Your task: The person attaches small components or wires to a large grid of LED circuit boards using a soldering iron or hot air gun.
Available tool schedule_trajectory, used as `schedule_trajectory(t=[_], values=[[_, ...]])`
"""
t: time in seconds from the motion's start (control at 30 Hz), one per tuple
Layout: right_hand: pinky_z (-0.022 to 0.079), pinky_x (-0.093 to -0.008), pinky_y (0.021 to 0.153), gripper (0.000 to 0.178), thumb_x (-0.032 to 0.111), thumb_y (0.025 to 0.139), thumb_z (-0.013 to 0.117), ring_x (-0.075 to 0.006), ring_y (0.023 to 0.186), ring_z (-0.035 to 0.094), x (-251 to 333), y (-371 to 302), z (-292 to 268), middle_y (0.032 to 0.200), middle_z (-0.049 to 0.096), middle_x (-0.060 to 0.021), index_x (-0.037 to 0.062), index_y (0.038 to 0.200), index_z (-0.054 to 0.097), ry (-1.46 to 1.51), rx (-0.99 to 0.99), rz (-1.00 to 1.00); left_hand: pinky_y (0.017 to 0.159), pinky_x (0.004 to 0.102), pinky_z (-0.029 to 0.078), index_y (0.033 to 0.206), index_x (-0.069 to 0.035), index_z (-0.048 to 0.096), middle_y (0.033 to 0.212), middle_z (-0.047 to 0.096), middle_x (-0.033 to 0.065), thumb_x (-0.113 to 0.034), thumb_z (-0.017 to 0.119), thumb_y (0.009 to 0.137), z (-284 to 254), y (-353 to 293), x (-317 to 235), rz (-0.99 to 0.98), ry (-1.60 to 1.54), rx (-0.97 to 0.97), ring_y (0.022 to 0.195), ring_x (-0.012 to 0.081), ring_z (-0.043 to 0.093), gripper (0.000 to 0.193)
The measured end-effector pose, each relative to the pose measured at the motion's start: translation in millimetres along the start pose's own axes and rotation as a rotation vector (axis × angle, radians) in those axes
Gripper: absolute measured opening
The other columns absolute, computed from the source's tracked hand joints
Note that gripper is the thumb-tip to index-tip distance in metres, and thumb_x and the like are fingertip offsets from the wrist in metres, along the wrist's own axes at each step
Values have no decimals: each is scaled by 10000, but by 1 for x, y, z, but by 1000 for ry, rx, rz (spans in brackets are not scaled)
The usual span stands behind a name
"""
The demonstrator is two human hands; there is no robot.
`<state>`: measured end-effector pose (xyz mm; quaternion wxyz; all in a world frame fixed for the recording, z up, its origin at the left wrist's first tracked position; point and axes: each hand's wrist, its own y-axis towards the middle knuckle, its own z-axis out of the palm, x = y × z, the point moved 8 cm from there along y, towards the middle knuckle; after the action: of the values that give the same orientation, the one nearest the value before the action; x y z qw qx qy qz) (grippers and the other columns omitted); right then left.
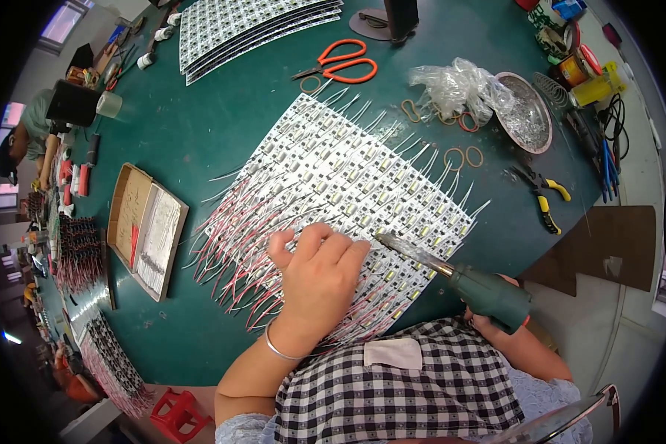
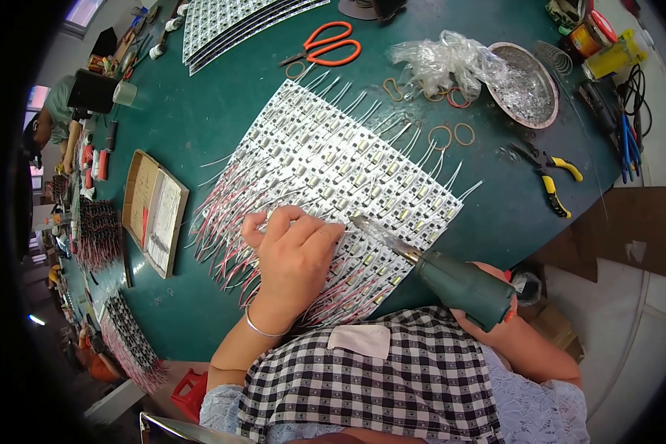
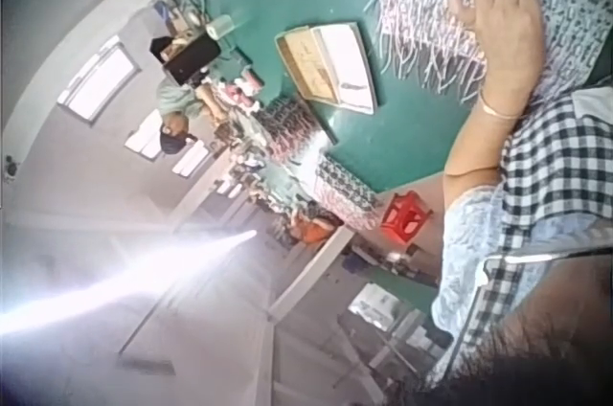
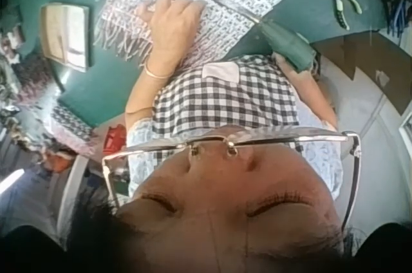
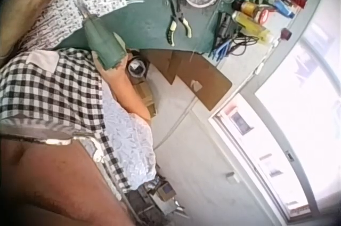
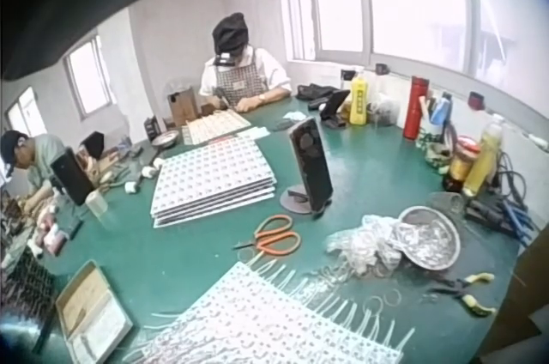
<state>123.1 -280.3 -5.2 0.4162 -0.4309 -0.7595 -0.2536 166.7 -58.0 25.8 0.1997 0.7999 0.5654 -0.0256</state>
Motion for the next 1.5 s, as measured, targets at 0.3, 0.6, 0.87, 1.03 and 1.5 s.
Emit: schedule_trajectory(t=[0.3, 0.6, 0.87, 1.03, 1.5], values=[[461, -350, 823, 349, 44, 680, 670, -267, 905, 599, -11, -13, 2, 1055, 601, -132, 6, 1020, 596, 114, -83, 214, 856, 428, 252, 804, -154, 637, 752, 539, -48, -110, 588, 667, 0, 0, 0, -1, 7, 3, 851, 144, 513, 152], [504, -299, 695, 214, 95, 786, 585, -209, 775, 629, 14, 9, -3, 903, 620, -106, -8, 974, 597, 57, -16, 69, 792, 418, 253, 745, -169, 650, 721, 560, -62, -91, 660, 636, -2, 2, 0, -12, -2, -27, 789, 148, 510, 135], [499, -251, 566, 226, 158, 838, 558, -144, 614, 614, 3, 3, -6, 816, 583, -97, -24, 969, 586, 294, -75, 159, 854, 432, 251, 809, -158, 630, 763, 545, -46, -106, 579, 671, 1, 0, -2, 13, 16, 19, 864, 149, 508, 156], [504, -243, 591, 248, 193, 848, 571, -131, 658, 612, 1, -4, -15, 896, 582, -100, -19, 977, 579, 307, -112, 169, 842, 428, 250, 810, -165, 630, 774, 545, -52, -110, 575, 679, -8, 0, -8, 18, 31, -18, 864, 143, 510, 153], [491, -299, 716, 264, 117, 809, 558, -208, 793, 620, -9, -27, -5, 957, 625, -117, -16, 1033, 595, 286, -94, 149, 819, 420, 237, 846, -173, 645, 732, 519, -62, -112, 571, 686, 1, -8, -22, 59, 27, -9, 834, 133, 501, 188]])
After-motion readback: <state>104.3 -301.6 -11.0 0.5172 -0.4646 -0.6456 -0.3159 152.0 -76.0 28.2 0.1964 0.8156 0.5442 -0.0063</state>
